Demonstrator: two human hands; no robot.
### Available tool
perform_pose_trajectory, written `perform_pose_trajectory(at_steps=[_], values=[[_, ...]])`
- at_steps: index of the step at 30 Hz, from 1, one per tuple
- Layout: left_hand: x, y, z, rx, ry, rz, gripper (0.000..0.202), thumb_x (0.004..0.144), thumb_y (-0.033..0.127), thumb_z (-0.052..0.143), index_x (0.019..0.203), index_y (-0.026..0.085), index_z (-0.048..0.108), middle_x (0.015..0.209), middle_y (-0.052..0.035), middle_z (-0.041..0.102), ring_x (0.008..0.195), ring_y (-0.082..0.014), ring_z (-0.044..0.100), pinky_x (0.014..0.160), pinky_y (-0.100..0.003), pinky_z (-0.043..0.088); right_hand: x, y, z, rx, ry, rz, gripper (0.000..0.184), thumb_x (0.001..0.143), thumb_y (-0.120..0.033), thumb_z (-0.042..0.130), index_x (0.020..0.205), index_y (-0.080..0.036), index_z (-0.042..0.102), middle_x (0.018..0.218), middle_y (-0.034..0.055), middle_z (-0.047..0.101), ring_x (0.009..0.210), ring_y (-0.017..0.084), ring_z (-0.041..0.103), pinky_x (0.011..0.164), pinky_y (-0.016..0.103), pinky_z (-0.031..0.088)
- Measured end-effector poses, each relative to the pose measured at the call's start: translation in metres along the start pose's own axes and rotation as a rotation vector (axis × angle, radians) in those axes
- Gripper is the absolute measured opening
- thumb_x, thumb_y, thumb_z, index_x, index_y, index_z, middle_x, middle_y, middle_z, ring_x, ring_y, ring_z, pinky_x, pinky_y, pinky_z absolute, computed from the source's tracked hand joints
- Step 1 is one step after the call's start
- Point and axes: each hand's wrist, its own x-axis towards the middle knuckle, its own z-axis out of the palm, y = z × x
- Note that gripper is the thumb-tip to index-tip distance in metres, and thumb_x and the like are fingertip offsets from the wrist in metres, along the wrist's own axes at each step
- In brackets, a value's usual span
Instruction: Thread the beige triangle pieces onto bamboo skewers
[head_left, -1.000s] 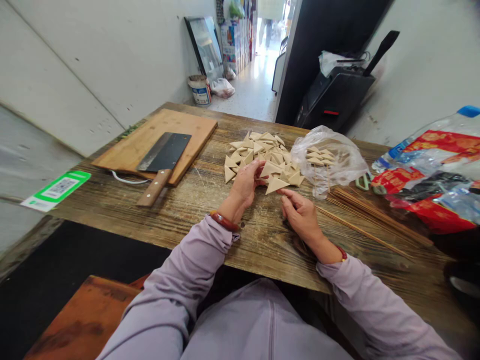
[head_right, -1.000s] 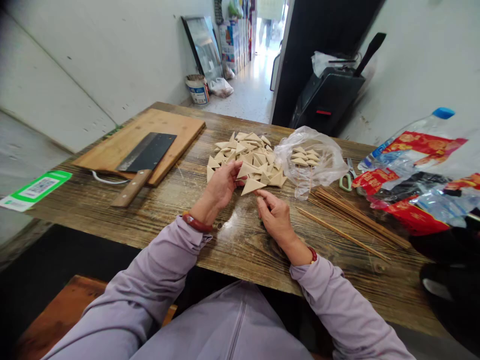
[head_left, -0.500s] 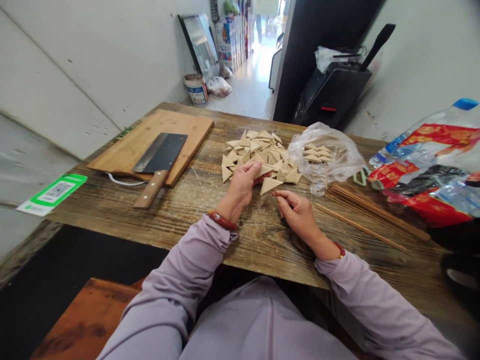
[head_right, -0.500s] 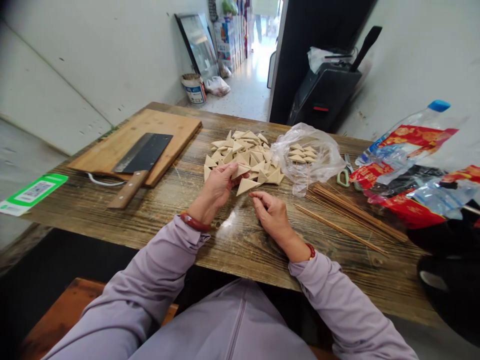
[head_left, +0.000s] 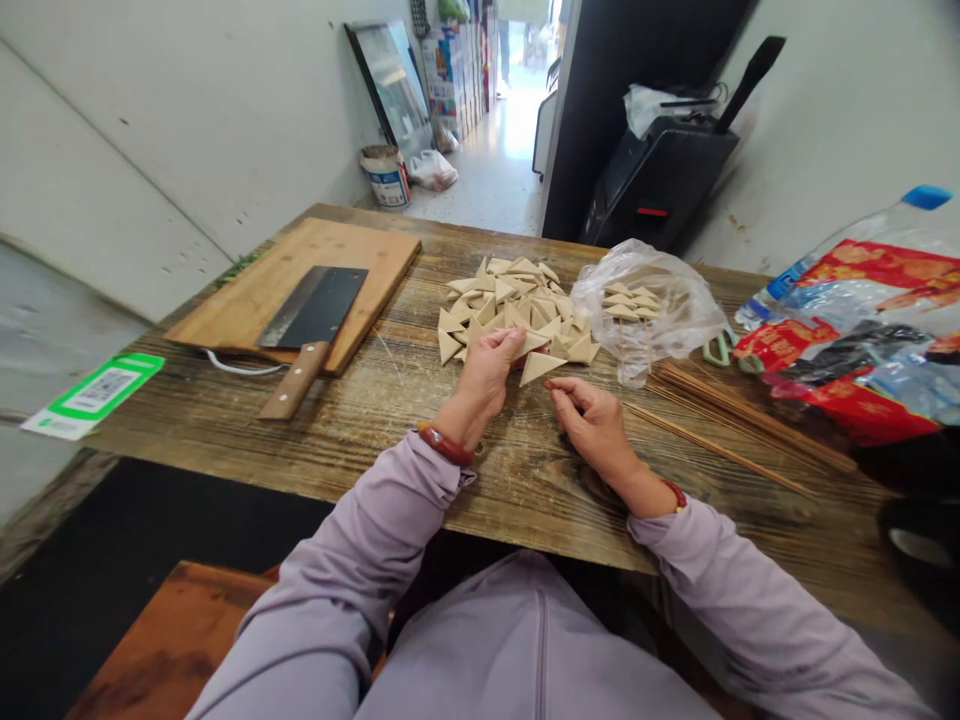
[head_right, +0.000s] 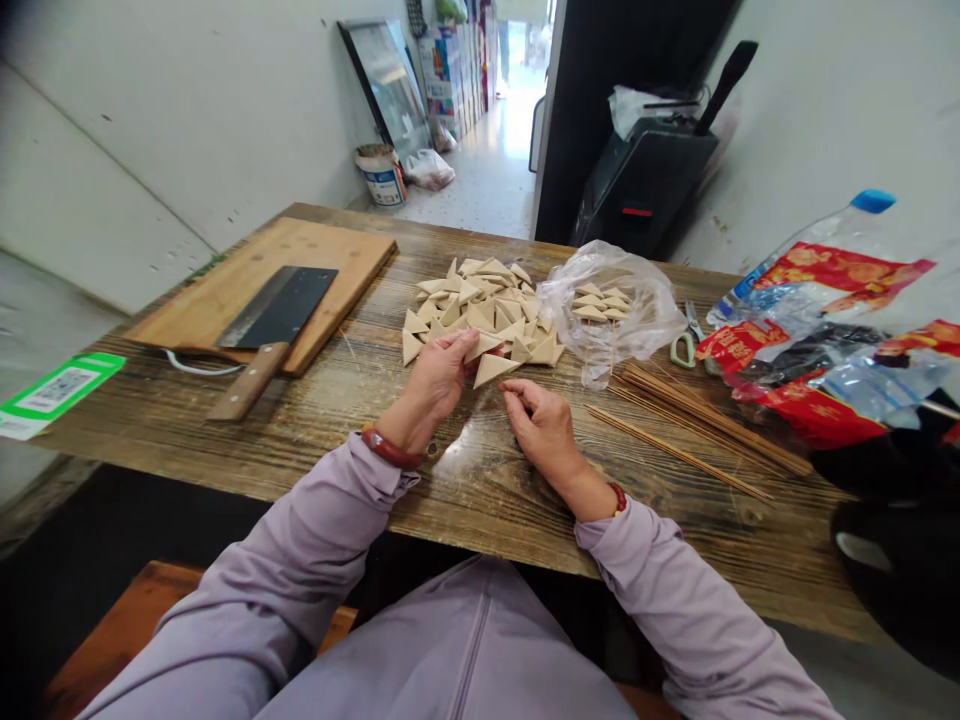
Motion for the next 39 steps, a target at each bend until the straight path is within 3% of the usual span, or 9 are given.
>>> perform_pose_trajectory(at_steps=[12, 17, 20, 23, 30, 35, 39], values=[[-0.002, -0.002, 0.002, -0.026, 0.008, -0.029, 0.033, 0.065, 0.041, 0.085, 0.072, 0.012, 0.07, 0.07, -0.0068, 0.073, 0.073, -0.0188, 0.07, 0.072, -0.029, 0.053, 0.001, 0.001, -0.001, 0.01, -0.002, 0.024, 0.028, 0.089, -0.036, 0.055, 0.097, -0.016, 0.072, 0.062, 0.0015, 0.065, 0.055, 0.014, 0.059, 0.051, 0.024, 0.043], [-0.001, 0.006, 0.0, -0.015, -0.027, -0.047, 0.033, 0.069, 0.042, 0.083, 0.078, 0.013, 0.069, 0.072, -0.0039, 0.072, 0.066, -0.0134, 0.066, 0.066, -0.024, 0.051, 0.001, 0.001, -0.002, 0.053, -0.014, 0.037, 0.029, 0.091, -0.037, 0.055, 0.1, -0.015, 0.072, 0.059, -0.0015, 0.06, 0.049, 0.011, 0.051, 0.049, 0.024, 0.039], [0.0, 0.016, -0.002, 0.016, 0.019, -0.047, 0.031, 0.075, 0.042, 0.079, 0.088, 0.016, 0.068, 0.076, -0.002, 0.071, 0.062, -0.0095, 0.064, 0.061, -0.021, 0.049, 0.002, 0.0, -0.006, 0.071, 0.02, 0.056, 0.03, 0.091, -0.038, 0.056, 0.102, -0.016, 0.072, 0.056, -0.0038, 0.056, 0.047, 0.01, 0.047, 0.049, 0.023, 0.036], [0.003, 0.024, -0.008, 0.092, 0.09, 0.035, 0.031, 0.079, 0.043, 0.073, 0.094, 0.016, 0.068, 0.082, -0.0049, 0.073, 0.064, -0.009, 0.064, 0.057, -0.019, 0.045, 0.006, 0.002, -0.013, 0.067, 0.073, 0.075, 0.03, 0.091, -0.039, 0.056, 0.101, -0.016, 0.071, 0.053, -0.0049, 0.053, 0.047, 0.01, 0.045, 0.049, 0.023, 0.034], [0.015, 0.031, -0.027, 0.487, 0.135, 0.294, 0.013, 0.075, 0.028, 0.072, 0.081, 0.016, 0.074, 0.07, -0.0013, 0.066, 0.064, -0.011, 0.055, 0.062, -0.022, 0.04, 0.012, 0.009, -0.033, 0.108, 0.143, 0.105, 0.032, 0.089, -0.042, 0.059, 0.101, -0.015, 0.07, 0.051, -0.0059, 0.052, 0.044, 0.01, 0.042, 0.048, 0.024, 0.032], [0.018, 0.026, -0.035, 1.028, 0.03, 0.419, 0.006, 0.072, 0.024, 0.072, 0.072, 0.018, 0.073, 0.071, -0.0044, 0.063, 0.075, -0.0191, 0.055, 0.078, -0.032, 0.044, 0.011, 0.005, -0.035, 0.124, 0.139, 0.092, 0.031, 0.088, -0.041, 0.059, 0.1, -0.015, 0.07, 0.05, -0.0057, 0.052, 0.043, 0.01, 0.043, 0.047, 0.024, 0.032], [0.016, 0.019, -0.037, 1.41, -0.007, 0.494, 0.008, 0.07, 0.025, 0.077, 0.074, 0.019, 0.072, 0.081, -0.0099, 0.064, 0.091, -0.0279, 0.057, 0.092, -0.041, 0.042, 0.012, 0.004, -0.033, 0.123, 0.131, 0.094, 0.029, 0.087, -0.04, 0.059, 0.098, -0.016, 0.07, 0.05, -0.0051, 0.055, 0.043, 0.01, 0.046, 0.047, 0.024, 0.035]])
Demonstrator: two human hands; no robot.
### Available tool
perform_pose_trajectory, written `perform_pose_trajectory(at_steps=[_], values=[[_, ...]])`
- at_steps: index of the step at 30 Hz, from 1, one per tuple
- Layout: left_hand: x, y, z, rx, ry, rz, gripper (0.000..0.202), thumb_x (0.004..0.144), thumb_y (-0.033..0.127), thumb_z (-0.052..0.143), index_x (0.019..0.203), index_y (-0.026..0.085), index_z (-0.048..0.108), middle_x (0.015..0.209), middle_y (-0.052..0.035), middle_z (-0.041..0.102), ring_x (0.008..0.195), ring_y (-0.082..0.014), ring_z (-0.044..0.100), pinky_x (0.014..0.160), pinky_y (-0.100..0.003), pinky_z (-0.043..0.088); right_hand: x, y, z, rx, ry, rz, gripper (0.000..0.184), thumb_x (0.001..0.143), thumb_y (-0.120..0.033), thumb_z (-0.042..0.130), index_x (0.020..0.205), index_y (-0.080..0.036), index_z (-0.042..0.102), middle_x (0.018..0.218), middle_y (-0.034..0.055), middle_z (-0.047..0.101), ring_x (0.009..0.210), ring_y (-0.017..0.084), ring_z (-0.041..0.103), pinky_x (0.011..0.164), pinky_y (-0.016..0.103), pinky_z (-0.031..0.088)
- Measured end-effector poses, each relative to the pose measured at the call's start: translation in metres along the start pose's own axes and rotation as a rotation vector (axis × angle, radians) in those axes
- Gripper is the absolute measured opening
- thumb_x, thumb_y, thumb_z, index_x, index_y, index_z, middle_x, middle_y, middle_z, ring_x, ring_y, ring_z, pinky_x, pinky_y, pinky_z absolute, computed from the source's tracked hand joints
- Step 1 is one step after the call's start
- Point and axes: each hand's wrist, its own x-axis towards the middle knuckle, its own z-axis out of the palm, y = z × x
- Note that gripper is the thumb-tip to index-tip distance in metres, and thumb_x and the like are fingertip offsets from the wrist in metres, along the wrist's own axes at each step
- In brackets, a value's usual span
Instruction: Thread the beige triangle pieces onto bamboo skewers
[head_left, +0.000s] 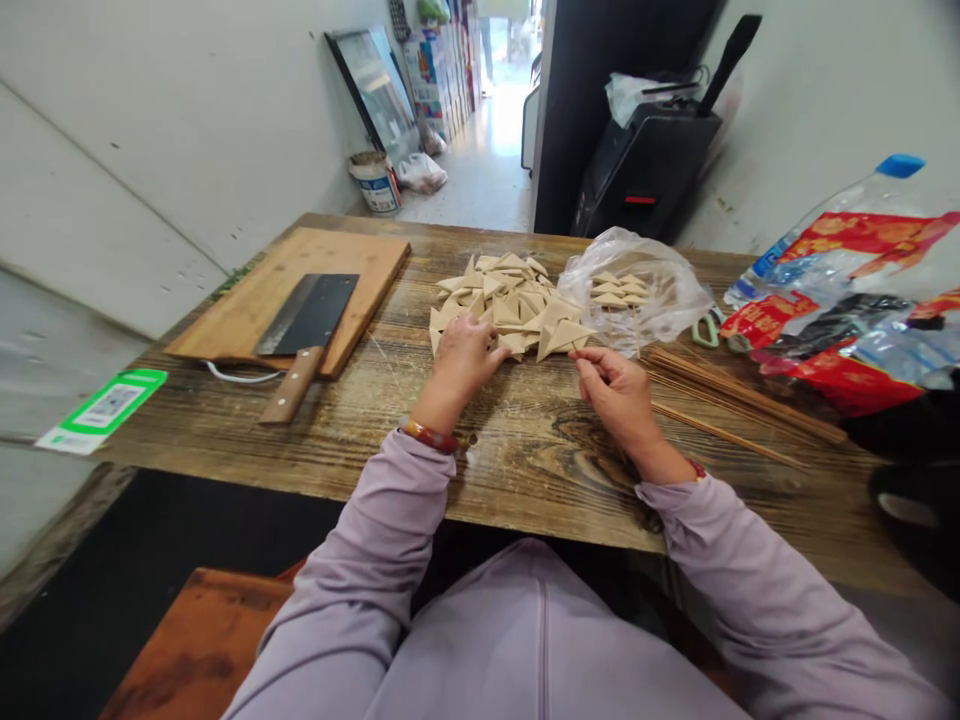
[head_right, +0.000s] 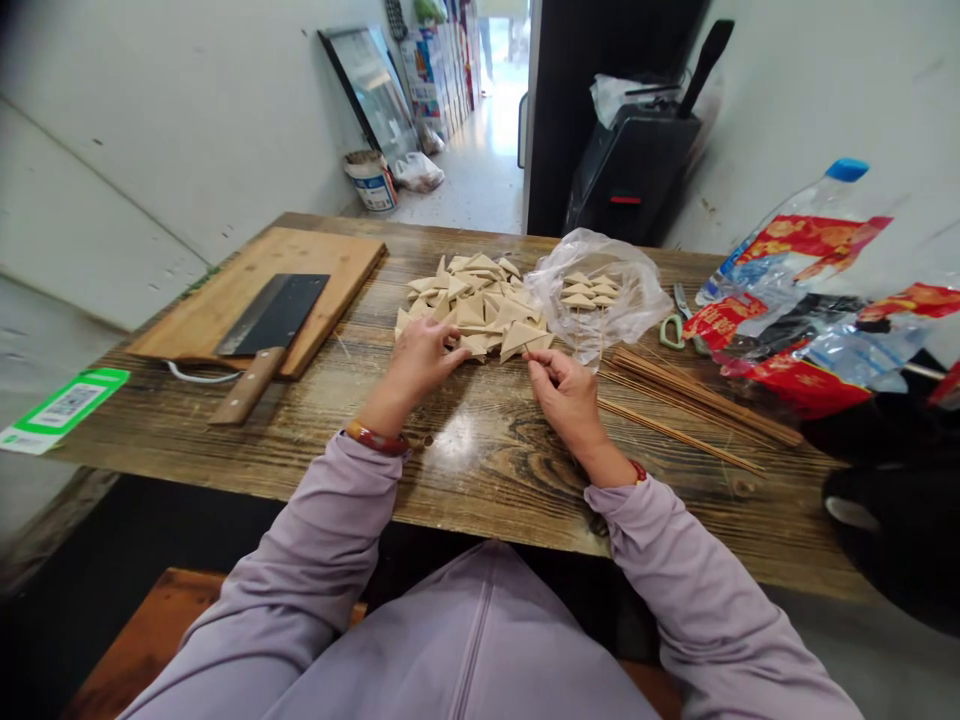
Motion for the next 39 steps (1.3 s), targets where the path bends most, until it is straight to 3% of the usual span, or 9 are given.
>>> perform_pose_trajectory(at_steps=[6, 10, 13, 15, 19, 22, 29, 34, 39], values=[[0.0, 0.004, 0.003, 0.12, -0.065, -0.004, 0.012, 0.071, 0.021, 0.077, 0.081, 0.018, 0.07, 0.096, -0.015, 0.065, 0.103, -0.0331, 0.056, 0.096, -0.045, 0.041, 0.0, 0.001, 0.002, 0.001, -0.021, -0.027, 0.028, 0.088, -0.038, 0.058, 0.098, -0.016, 0.071, 0.051, -0.0052, 0.056, 0.043, 0.01, 0.048, 0.049, 0.024, 0.037], [0.002, 0.005, 0.006, 0.005, -0.031, 0.0, 0.017, 0.066, 0.013, 0.076, 0.077, 0.018, 0.064, 0.088, -0.0101, 0.064, 0.095, -0.0277, 0.057, 0.09, -0.04, 0.042, -0.001, 0.0, 0.003, 0.006, -0.027, -0.024, 0.028, 0.088, -0.039, 0.058, 0.098, -0.016, 0.07, 0.05, -0.0054, 0.055, 0.043, 0.01, 0.048, 0.048, 0.024, 0.037], [0.004, 0.003, 0.008, -0.238, -0.025, -0.062, 0.018, 0.066, 0.015, 0.074, 0.069, 0.019, 0.057, 0.071, -0.0016, 0.057, 0.074, -0.0182, 0.054, 0.075, -0.032, 0.043, -0.001, -0.003, 0.002, 0.014, -0.029, -0.017, 0.027, 0.088, -0.038, 0.058, 0.097, -0.016, 0.07, 0.051, -0.0052, 0.055, 0.043, 0.01, 0.047, 0.047, 0.023, 0.036], [0.004, 0.003, 0.007, -0.511, -0.007, -0.165, 0.02, 0.067, 0.018, 0.075, 0.069, 0.019, 0.055, 0.066, 0.0018, 0.055, 0.065, -0.0131, 0.052, 0.065, -0.027, 0.041, -0.003, -0.006, 0.003, 0.018, -0.04, -0.013, 0.027, 0.087, -0.038, 0.058, 0.097, -0.016, 0.07, 0.051, -0.0052, 0.054, 0.043, 0.01, 0.047, 0.047, 0.023, 0.036], [0.005, 0.009, -0.002, -1.078, 0.023, -0.437, 0.028, 0.066, 0.024, 0.082, 0.081, 0.016, 0.059, 0.068, 0.0005, 0.063, 0.059, -0.0096, 0.058, 0.054, -0.021, 0.04, -0.008, -0.011, 0.004, 0.03, -0.1, -0.008, 0.027, 0.087, -0.037, 0.058, 0.097, -0.016, 0.071, 0.052, -0.0051, 0.053, 0.044, 0.01, 0.046, 0.046, 0.024, 0.034], [0.005, 0.014, -0.009, -1.259, 0.044, -0.542, 0.029, 0.068, 0.02, 0.083, 0.088, 0.013, 0.063, 0.073, -0.0023, 0.069, 0.059, -0.0088, 0.063, 0.055, -0.019, 0.045, -0.012, -0.012, 0.006, 0.027, -0.151, -0.004, 0.026, 0.087, -0.037, 0.058, 0.096, -0.016, 0.072, 0.053, -0.0042, 0.054, 0.045, 0.01, 0.046, 0.046, 0.024, 0.034], [0.004, 0.017, -0.011, -1.291, 0.062, -0.558, 0.03, 0.072, 0.013, 0.078, 0.099, 0.013, 0.068, 0.073, -0.002, 0.07, 0.057, -0.0072, 0.064, 0.057, -0.017, 0.049, -0.014, -0.009, 0.008, -0.014, -0.192, -0.013, 0.025, 0.085, -0.036, 0.059, 0.094, -0.017, 0.072, 0.055, -0.0028, 0.057, 0.046, 0.01, 0.046, 0.045, 0.024, 0.034], [0.004, 0.017, -0.009, -1.286, 0.009, -0.545, 0.03, 0.07, 0.007, 0.075, 0.099, 0.012, 0.069, 0.07, -0.0004, 0.068, 0.057, -0.0071, 0.064, 0.058, -0.017, 0.048, -0.013, -0.009, 0.008, 0.008, -0.18, 0.009, 0.027, 0.085, -0.037, 0.058, 0.095, -0.016, 0.072, 0.054, -0.0031, 0.056, 0.045, 0.01, 0.046, 0.046, 0.024, 0.034], [0.006, 0.013, -0.01, -1.376, 0.061, -0.601, 0.022, 0.073, 0.005, 0.07, 0.094, 0.011, 0.065, 0.073, -0.0022, 0.069, 0.059, -0.0072, 0.064, 0.06, -0.018, 0.049, -0.014, -0.008, 0.008, -0.027, -0.201, -0.013, 0.026, 0.086, -0.035, 0.058, 0.095, -0.016, 0.073, 0.056, -0.002, 0.058, 0.046, 0.01, 0.046, 0.046, 0.024, 0.034]])
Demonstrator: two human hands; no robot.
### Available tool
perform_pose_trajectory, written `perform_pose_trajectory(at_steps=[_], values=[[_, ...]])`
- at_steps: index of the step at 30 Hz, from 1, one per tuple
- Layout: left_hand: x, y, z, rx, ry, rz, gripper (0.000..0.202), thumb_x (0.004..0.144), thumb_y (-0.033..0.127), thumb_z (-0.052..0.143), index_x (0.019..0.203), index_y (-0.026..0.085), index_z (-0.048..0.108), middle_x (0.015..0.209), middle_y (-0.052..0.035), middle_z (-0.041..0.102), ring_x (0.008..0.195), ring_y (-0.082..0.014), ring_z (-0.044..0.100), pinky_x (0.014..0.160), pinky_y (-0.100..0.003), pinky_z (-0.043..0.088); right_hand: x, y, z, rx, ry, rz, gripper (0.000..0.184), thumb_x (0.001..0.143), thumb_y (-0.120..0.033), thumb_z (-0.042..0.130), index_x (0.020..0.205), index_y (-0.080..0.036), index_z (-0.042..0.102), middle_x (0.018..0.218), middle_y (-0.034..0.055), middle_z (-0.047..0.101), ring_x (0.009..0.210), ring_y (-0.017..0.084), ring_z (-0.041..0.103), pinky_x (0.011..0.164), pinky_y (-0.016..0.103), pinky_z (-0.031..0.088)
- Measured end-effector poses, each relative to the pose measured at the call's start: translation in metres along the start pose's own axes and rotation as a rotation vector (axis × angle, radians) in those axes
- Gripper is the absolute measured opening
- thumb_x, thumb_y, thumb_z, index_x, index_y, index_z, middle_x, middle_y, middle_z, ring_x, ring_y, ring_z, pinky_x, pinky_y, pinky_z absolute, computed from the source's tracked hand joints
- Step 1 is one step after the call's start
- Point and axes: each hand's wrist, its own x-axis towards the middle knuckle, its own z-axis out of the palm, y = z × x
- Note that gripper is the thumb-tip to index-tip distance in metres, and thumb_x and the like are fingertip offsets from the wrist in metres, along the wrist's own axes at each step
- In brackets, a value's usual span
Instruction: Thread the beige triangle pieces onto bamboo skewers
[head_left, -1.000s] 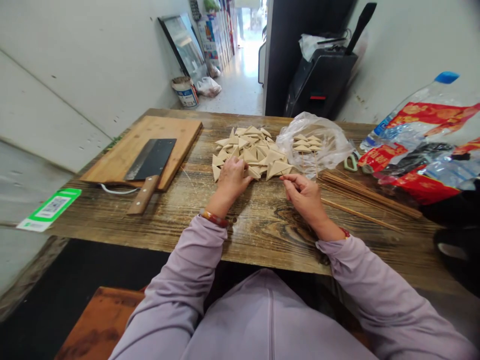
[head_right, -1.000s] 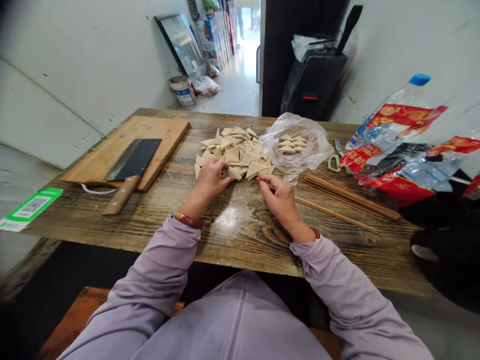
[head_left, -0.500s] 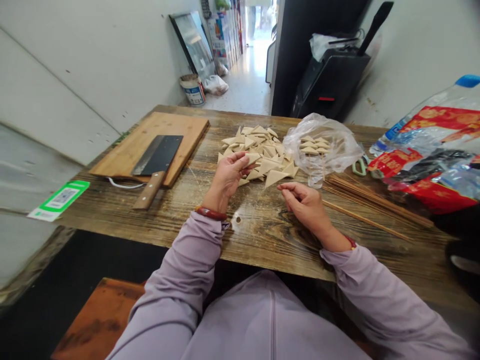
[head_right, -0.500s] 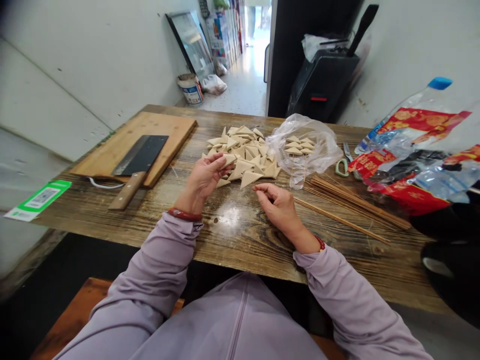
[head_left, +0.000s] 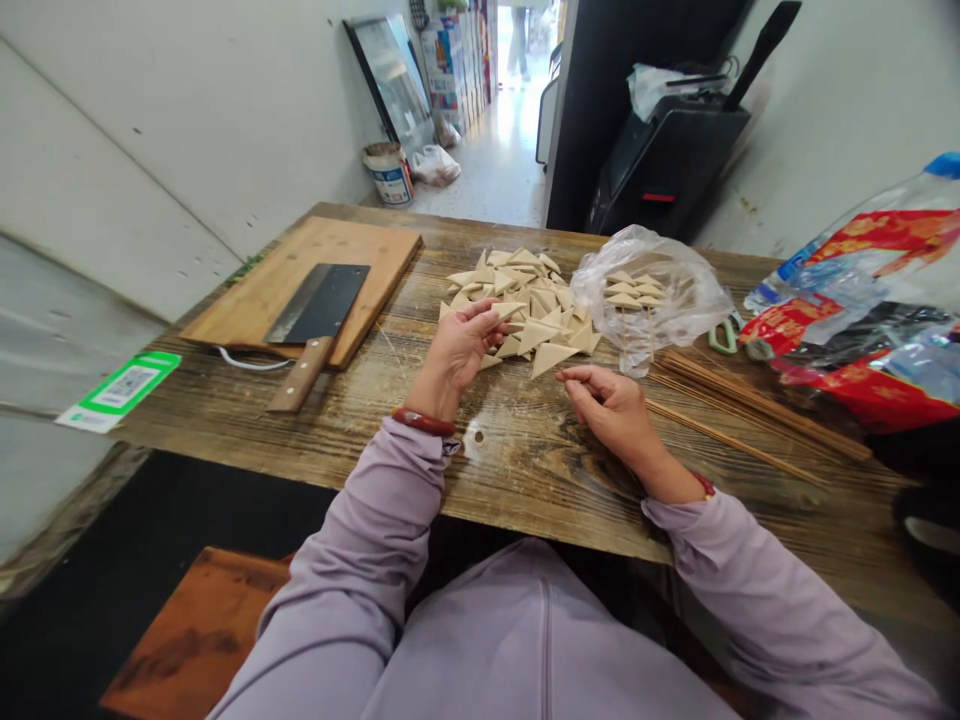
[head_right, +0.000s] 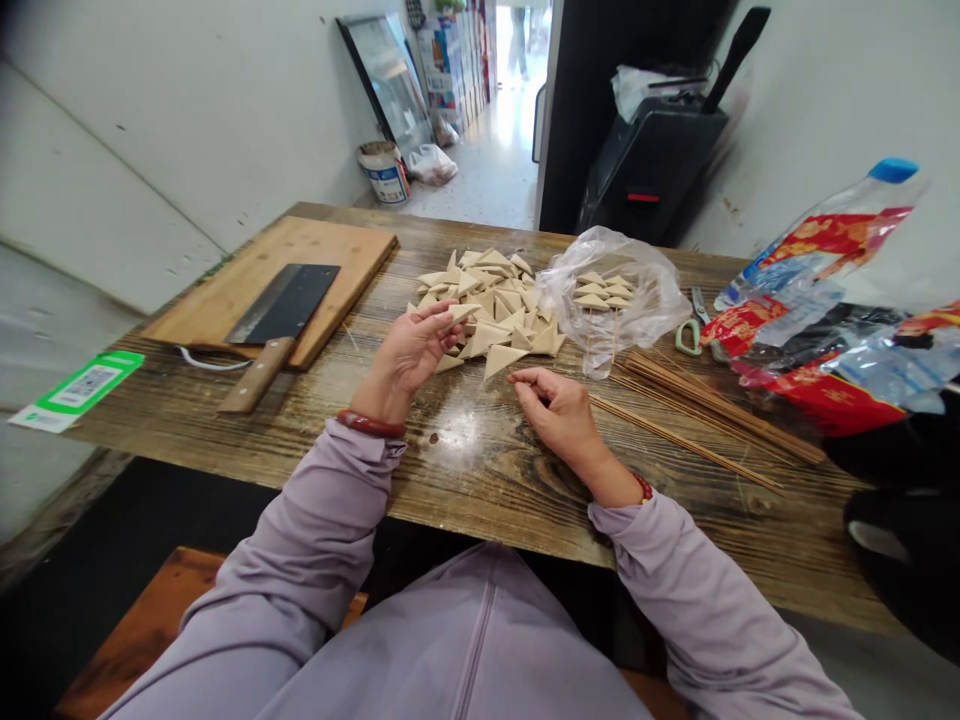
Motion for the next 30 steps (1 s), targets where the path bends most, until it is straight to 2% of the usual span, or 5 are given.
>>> perform_pose_trajectory(at_steps=[5, 11, 30], values=[[-0.0006, 0.0016, 0.0007, -0.029, 0.017, -0.016, 0.018, 0.075, 0.005, 0.069, 0.091, 0.011, 0.064, 0.072, -0.0016, 0.069, 0.059, -0.0074, 0.063, 0.059, -0.019, 0.048, -0.0016, -0.0005, 0.0012, -0.051, -0.04, -0.027, 0.027, 0.086, -0.035, 0.057, 0.096, -0.016, 0.075, 0.059, 0.0001, 0.062, 0.049, 0.012, 0.05, 0.046, 0.024, 0.036], [-0.001, -0.0003, 0.0026, -0.025, 0.003, -0.003, 0.016, 0.077, 0.005, 0.068, 0.091, 0.01, 0.064, 0.071, -0.0011, 0.068, 0.058, -0.0072, 0.063, 0.058, -0.018, 0.048, -0.0009, 0.0008, 0.0019, -0.074, -0.031, -0.022, 0.029, 0.086, -0.035, 0.056, 0.097, -0.015, 0.075, 0.055, -0.0018, 0.057, 0.046, 0.011, 0.047, 0.045, 0.024, 0.035], [-0.0009, -0.0014, 0.0023, -0.018, 0.0, 0.019, 0.017, 0.075, 0.005, 0.069, 0.091, 0.01, 0.065, 0.068, -0.0006, 0.068, 0.057, -0.0073, 0.063, 0.058, -0.018, 0.047, -0.0007, 0.0009, 0.0023, -0.103, -0.04, -0.025, 0.033, 0.085, -0.038, 0.056, 0.098, -0.014, 0.075, 0.057, -0.0008, 0.059, 0.047, 0.011, 0.048, 0.046, 0.024, 0.036]])
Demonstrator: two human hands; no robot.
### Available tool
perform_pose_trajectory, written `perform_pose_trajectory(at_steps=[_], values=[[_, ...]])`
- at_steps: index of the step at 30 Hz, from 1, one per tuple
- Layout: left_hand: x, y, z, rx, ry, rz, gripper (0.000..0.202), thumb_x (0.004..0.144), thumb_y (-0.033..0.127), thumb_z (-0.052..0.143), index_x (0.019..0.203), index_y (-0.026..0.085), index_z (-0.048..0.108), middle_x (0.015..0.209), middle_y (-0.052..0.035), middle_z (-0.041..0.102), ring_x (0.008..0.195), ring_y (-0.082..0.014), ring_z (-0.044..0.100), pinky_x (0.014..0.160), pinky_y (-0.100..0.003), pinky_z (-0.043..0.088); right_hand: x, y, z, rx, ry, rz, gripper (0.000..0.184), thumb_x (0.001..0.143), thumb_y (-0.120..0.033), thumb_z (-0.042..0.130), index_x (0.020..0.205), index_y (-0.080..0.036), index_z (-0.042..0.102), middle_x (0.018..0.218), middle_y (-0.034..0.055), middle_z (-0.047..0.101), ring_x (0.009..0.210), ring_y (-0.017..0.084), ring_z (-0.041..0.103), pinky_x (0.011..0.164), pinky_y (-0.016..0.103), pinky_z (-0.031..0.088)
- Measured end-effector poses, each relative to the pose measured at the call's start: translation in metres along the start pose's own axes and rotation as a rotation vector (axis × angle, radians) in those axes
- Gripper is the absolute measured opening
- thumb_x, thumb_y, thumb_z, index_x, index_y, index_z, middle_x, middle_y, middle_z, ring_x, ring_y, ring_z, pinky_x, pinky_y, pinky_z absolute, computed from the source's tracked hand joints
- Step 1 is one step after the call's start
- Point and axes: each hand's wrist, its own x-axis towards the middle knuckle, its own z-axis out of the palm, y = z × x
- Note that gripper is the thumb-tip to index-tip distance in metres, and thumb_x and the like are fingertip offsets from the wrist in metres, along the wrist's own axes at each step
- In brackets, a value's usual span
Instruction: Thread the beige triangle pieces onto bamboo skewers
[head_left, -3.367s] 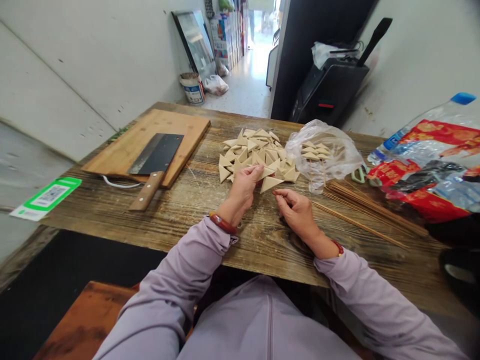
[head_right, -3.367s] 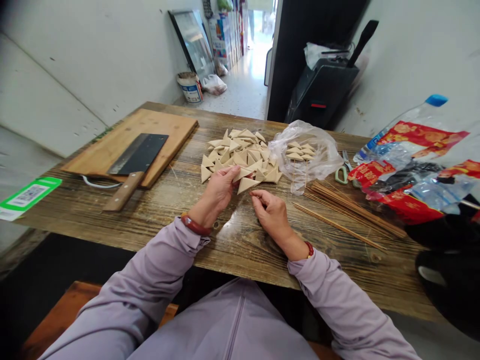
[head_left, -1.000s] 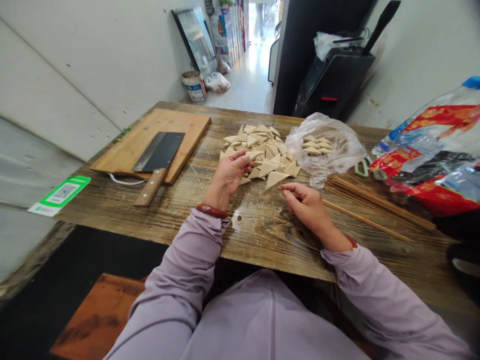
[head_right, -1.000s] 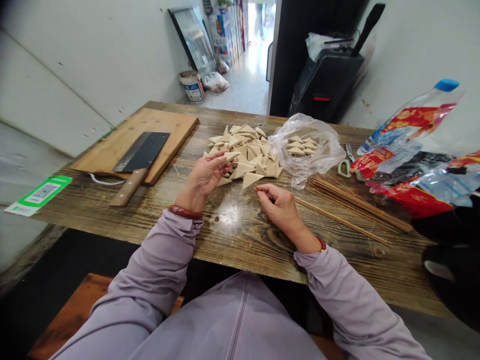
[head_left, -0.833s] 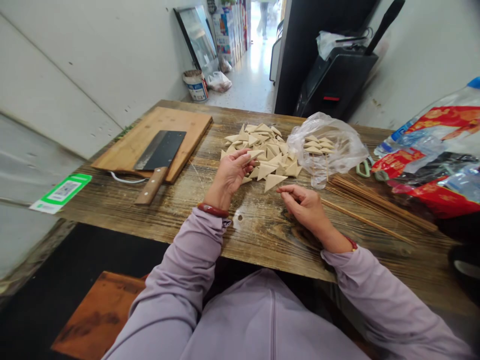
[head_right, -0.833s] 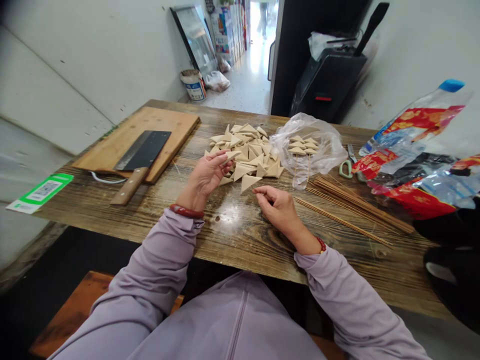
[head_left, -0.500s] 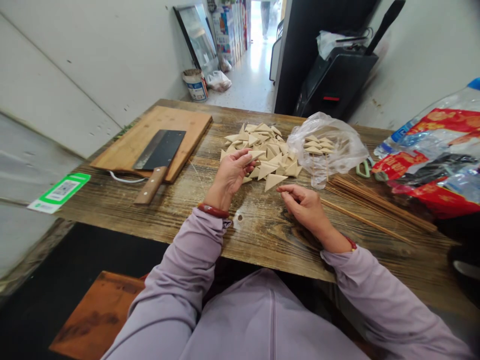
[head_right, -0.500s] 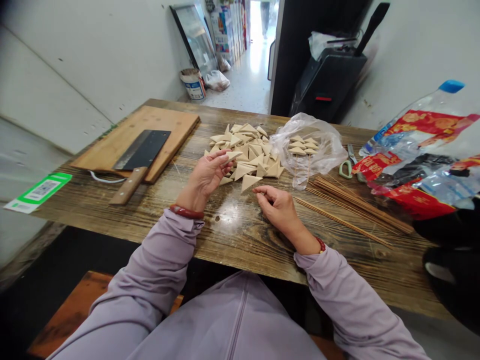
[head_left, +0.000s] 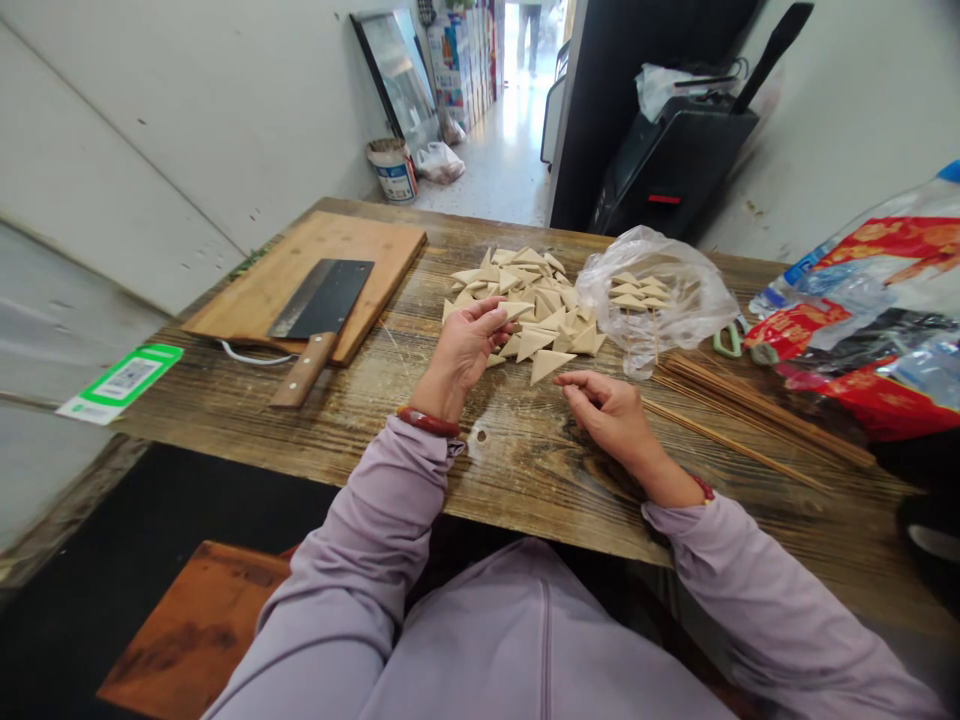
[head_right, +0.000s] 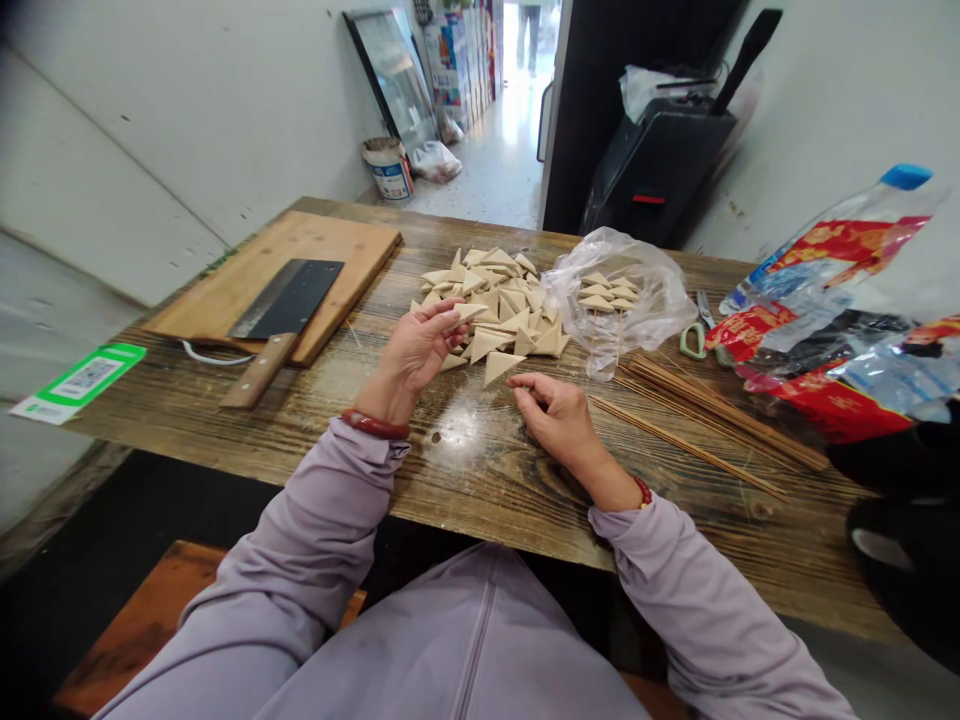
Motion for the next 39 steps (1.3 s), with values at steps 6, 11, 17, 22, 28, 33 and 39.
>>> perform_pose_trajectory(at_steps=[6, 11, 17, 22, 28, 33, 39], values=[[-0.001, 0.0, 0.001, 0.015, -0.009, 0.029, 0.02, 0.073, 0.006, 0.072, 0.091, 0.011, 0.066, 0.069, -0.0006, 0.068, 0.057, -0.0067, 0.062, 0.056, -0.017, 0.046, 0.0, -0.001, 0.001, -0.008, 0.018, -0.002, 0.034, 0.086, -0.037, 0.055, 0.099, -0.013, 0.075, 0.057, -0.0004, 0.06, 0.047, 0.011, 0.048, 0.046, 0.025, 0.036], [-0.001, -0.001, 0.002, 0.024, -0.002, 0.049, 0.02, 0.071, 0.005, 0.073, 0.09, 0.011, 0.067, 0.07, -0.0006, 0.068, 0.057, -0.0068, 0.063, 0.055, -0.017, 0.045, -0.001, -0.001, 0.002, -0.032, 0.033, -0.014, 0.033, 0.086, -0.035, 0.053, 0.1, -0.014, 0.076, 0.058, -0.0007, 0.061, 0.047, 0.011, 0.048, 0.047, 0.024, 0.035], [-0.003, -0.002, 0.003, 0.045, -0.023, 0.069, 0.022, 0.07, 0.006, 0.075, 0.09, 0.012, 0.069, 0.07, 0.0006, 0.068, 0.056, -0.006, 0.062, 0.054, -0.016, 0.045, -0.001, 0.002, 0.003, -0.033, 0.055, -0.026, 0.034, 0.087, -0.035, 0.053, 0.101, -0.014, 0.076, 0.061, 0.0006, 0.064, 0.049, 0.011, 0.048, 0.049, 0.024, 0.035], [-0.006, -0.002, 0.006, 0.048, -0.031, 0.062, 0.022, 0.068, 0.007, 0.077, 0.088, 0.012, 0.069, 0.071, 0.0, 0.068, 0.057, -0.0066, 0.063, 0.053, -0.016, 0.045, -0.001, 0.002, 0.004, -0.051, 0.068, -0.035, 0.035, 0.087, -0.035, 0.053, 0.102, -0.013, 0.076, 0.069, 0.0043, 0.07, 0.053, 0.013, 0.054, 0.052, 0.025, 0.04], [-0.006, -0.004, 0.006, 0.063, -0.052, 0.069, 0.021, 0.069, 0.009, 0.077, 0.089, 0.012, 0.07, 0.071, -0.0004, 0.069, 0.058, -0.0065, 0.062, 0.055, -0.016, 0.044, 0.0, 0.006, 0.006, -0.063, 0.091, -0.077, 0.033, 0.089, -0.033, 0.053, 0.104, -0.015, 0.076, 0.085, 0.0079, 0.078, 0.064, 0.016, 0.066, 0.063, 0.028, 0.051], [-0.007, -0.005, 0.006, 0.08, -0.064, 0.079, 0.022, 0.069, 0.01, 0.076, 0.091, 0.011, 0.071, 0.071, -0.0007, 0.068, 0.058, -0.0064, 0.06, 0.056, -0.018, 0.043, 0.001, 0.009, 0.007, -0.085, 0.105, -0.127, 0.029, 0.09, -0.03, 0.054, 0.103, -0.02, 0.077, 0.1, 0.0083, 0.079, 0.086, 0.022, 0.074, 0.08, 0.034, 0.057], [-0.008, -0.007, 0.007, 0.092, -0.063, 0.079, 0.025, 0.067, 0.012, 0.078, 0.091, 0.011, 0.071, 0.075, -0.0013, 0.069, 0.06, -0.007, 0.06, 0.059, -0.02, 0.044, 0.001, 0.011, 0.006, -0.152, 0.12, -0.16, 0.026, 0.089, -0.028, 0.056, 0.103, -0.023, 0.077, 0.103, 0.0067, 0.079, 0.093, 0.023, 0.075, 0.086, 0.036, 0.058]])
